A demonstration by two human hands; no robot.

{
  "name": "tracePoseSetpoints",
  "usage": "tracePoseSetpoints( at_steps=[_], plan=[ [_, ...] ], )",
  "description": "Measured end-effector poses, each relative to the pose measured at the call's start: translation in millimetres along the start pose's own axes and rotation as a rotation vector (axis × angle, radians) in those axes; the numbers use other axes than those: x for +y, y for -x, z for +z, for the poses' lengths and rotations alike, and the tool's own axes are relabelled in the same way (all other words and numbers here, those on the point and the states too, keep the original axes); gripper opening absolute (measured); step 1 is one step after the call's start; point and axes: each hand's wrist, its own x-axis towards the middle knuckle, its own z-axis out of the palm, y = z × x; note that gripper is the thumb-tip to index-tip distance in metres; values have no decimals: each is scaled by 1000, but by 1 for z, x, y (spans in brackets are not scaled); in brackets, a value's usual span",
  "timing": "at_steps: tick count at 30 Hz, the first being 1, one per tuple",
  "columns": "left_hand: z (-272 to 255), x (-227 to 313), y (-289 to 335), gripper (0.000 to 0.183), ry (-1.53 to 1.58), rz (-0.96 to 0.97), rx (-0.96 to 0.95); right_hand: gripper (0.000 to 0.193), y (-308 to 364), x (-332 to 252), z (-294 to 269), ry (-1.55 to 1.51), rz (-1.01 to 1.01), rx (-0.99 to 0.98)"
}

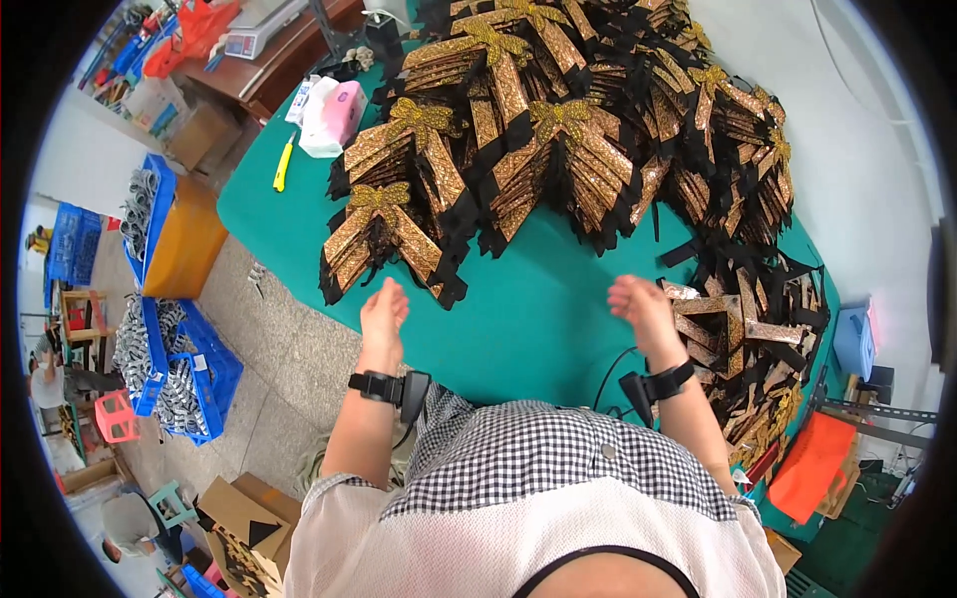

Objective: Sorting and inspecting gold-patterned fabric components on a green table.

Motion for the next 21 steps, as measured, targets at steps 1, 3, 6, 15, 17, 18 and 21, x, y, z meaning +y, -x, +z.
tracePoseSetpoints(
  at_steps=[1,3,6,15,17,18,21],
  plan=[
    [-1,1,-9,70,119,22,91,32,2,7,12,67,1,-85],
    [0,4,-25,77,191,12,66,36,2,15,45,184,22,-253],
    [11,17,-31,92,267,-1,-32,54,-4,12,102,302,53,-447],
    [11,26,-49,108,384,-145,-101,86,-40,24,222,399,169,-541],
    [7,24,-54,108,385,-185,-64,90,-41,30,223,366,177,-468],
    [8,26,-52,108,392,-191,-56,92,-39,31,224,350,183,-425],
    [5,36,-44,90,333,-175,-163,91,-33,41,231,380,190,-463]
  ],
)
